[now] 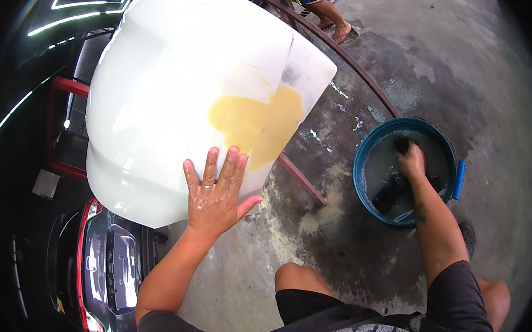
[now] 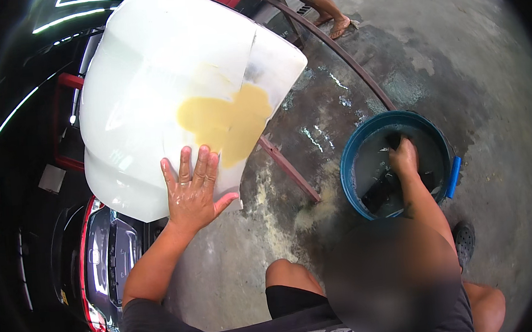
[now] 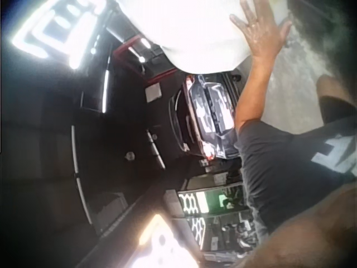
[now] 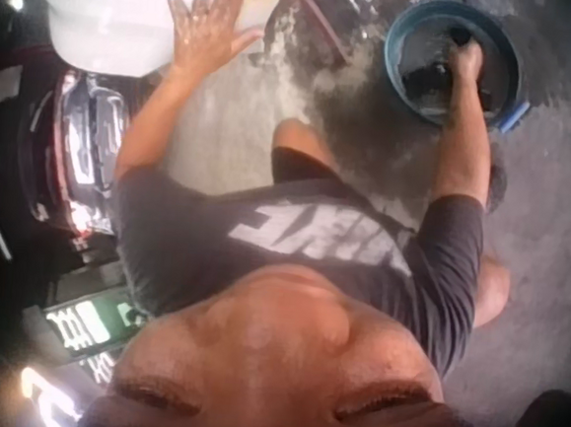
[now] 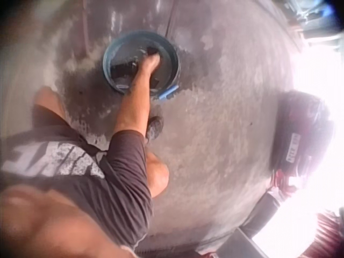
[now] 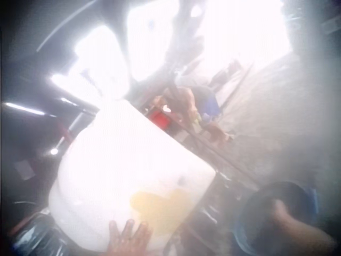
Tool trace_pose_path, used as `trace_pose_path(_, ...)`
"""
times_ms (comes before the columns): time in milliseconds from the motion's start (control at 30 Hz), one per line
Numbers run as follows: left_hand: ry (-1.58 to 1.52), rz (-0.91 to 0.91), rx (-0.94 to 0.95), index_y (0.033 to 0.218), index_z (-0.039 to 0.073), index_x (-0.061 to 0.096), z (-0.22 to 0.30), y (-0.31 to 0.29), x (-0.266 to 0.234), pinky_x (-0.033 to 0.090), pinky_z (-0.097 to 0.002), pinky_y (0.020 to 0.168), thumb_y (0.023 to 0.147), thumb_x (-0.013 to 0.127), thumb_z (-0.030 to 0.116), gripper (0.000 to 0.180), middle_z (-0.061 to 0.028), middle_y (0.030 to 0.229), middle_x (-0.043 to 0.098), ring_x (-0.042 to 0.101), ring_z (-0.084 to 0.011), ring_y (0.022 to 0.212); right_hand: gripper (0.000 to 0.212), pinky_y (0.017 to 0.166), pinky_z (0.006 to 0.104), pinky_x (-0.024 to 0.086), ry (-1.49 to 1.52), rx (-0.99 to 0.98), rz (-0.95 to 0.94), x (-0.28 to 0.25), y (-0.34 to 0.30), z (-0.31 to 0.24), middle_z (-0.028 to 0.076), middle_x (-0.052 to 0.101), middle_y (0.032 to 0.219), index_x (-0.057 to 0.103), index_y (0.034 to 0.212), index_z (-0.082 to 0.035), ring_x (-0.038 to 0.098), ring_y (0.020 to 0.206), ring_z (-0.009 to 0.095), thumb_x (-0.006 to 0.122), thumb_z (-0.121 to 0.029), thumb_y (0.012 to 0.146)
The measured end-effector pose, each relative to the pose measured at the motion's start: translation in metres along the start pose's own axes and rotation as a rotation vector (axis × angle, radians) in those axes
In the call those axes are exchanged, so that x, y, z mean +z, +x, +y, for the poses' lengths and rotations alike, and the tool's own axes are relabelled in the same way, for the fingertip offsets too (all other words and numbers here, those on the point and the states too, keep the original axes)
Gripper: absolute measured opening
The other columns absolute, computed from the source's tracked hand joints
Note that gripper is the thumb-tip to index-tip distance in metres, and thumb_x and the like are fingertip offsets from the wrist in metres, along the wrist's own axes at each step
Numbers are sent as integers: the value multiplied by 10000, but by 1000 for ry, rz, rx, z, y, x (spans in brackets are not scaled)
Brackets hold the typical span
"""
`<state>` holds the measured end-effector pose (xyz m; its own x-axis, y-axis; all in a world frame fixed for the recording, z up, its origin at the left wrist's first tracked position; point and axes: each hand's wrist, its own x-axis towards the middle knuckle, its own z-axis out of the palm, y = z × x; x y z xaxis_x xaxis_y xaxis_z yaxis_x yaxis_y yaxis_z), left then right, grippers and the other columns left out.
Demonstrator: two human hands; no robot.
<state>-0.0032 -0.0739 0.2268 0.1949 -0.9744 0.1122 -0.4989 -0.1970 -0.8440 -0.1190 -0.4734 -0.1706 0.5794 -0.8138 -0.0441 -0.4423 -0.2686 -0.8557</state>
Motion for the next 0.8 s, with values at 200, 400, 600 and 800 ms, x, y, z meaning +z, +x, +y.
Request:
trace_pose_path(200, 51, 58, -266, 1793, 40, 193, -23, 97, -39, 16, -795, 1304, 1009, 455, 844, 1153, -166, 1886, 127, 59, -454, 1735, 677, 1184, 540, 484, 22, 78, -3, 3, 1, 0, 337, 635, 1480, 546, 1522, -25, 588, 1420, 520, 836, -202, 936)
trace_pose_path(400, -168, 101, -237, 1788, 1, 146, 43, 101, -14, 35, -797, 1301, 992, 513, 831, 1207, -245, 1871, 103, 47, -446, 1738, 641, 1160, 579, 500, -135, 237, 167, -3, 11, 11, 361, 534, 1526, 495, 1512, -9, 563, 1413, 554, 803, -158, 969)
trace_pose_path(600, -187, 93, -263, 1780, -26, 145, 70, 59, 3, 49, -792, 1304, 986, 612, 767, 1216, -243, 1871, 107, 43, -432, 1742, 618, 1154, 580, 504, -104, -102, 115, -20, -17, -32, 303, 567, 1493, 532, 1468, -56, 545, 1441, 518, 831, -146, 935)
trace_pose_path(800, -355, 115, -422, 1759, -26, 246, 115, 28, 14, 78, -776, 1313, 1015, 682, 650, 1096, -268, 1854, 155, 81, -459, 1732, 612, 1088, 572, 545, -310, -56, 88, -3, -11, 12, 272, 593, 1466, 535, 1478, -58, 600, 1369, 507, 795, -130, 928)
